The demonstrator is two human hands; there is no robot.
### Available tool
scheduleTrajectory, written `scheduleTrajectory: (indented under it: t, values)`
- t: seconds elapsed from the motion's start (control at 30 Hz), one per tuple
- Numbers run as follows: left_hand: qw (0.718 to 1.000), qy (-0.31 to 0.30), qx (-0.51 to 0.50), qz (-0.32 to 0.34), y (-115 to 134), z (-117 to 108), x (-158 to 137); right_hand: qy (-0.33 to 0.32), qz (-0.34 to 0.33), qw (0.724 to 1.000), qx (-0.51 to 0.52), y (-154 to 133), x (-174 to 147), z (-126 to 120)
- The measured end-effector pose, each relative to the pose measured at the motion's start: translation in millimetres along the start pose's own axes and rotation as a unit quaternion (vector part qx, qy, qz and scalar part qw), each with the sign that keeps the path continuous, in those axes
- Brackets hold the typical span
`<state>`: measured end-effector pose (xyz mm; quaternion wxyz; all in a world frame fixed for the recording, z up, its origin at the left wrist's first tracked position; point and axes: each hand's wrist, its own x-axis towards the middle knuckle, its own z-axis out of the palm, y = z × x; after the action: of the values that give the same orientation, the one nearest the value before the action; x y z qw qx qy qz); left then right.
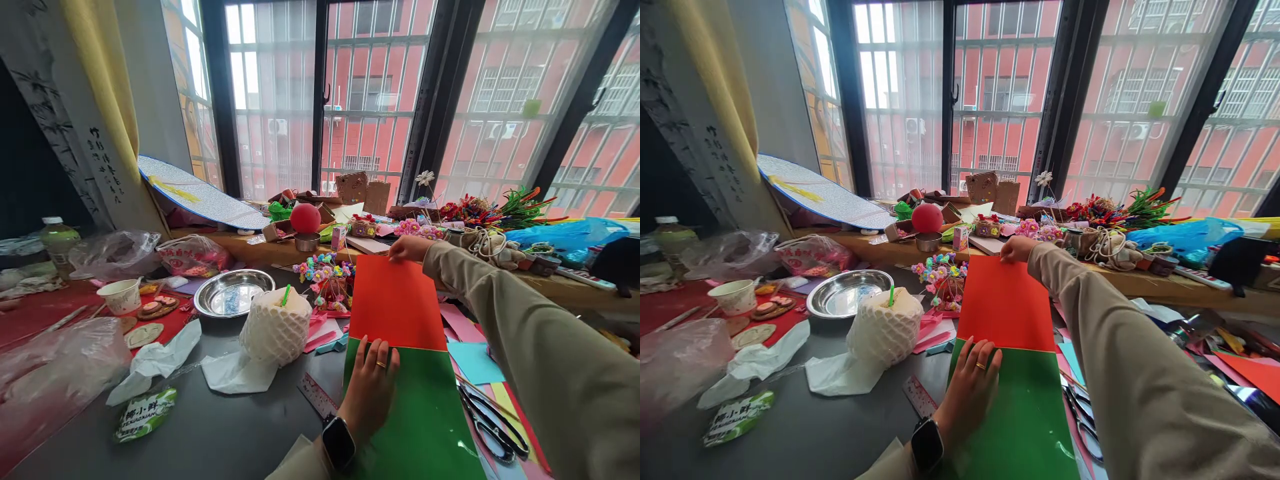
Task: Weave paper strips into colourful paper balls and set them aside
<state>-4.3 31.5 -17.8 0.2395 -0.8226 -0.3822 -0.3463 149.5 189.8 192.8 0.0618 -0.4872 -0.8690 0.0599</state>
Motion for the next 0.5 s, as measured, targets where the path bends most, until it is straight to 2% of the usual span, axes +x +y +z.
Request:
scheduleTrajectory:
  t: [0.1,0.2,0.27,0.37,0.4,0.43,0.5]
  values:
    - [1.000,0.026,0.007,0.001,0.3,6.3,-3.2,0.040,0.010,0.999,-0.032,-4.3,-4.0,-29.6]
    - [1.000,0.001,0.005,0.001,0.1,14.2,-8.6,0.110,0.024,0.991,-0.066,-7.9,-11.5,-63.1]
    - [0.998,-0.056,-0.005,0.003,-0.2,17.0,-12.1,0.158,0.034,0.983,-0.085,-9.5,-19.4,-84.1]
    - [0.981,-0.181,-0.070,-0.004,-0.9,12.7,-15.5,0.239,0.047,0.964,-0.110,-12.0,-36.7,-102.4]
    - [0.970,-0.220,-0.105,-0.012,-1.2,9.2,-16.3,0.286,0.055,0.949,-0.124,-13.0,-43.9,-103.0]
    - [0.956,-0.254,-0.142,-0.018,-1.5,5.2,-17.1,0.350,0.060,0.923,-0.150,-13.8,-51.6,-100.8]
    - [0.928,-0.313,-0.204,-0.003,-2.5,-2.5,-18.7,0.418,0.064,0.889,-0.178,-14.6,-68.1,-89.2]
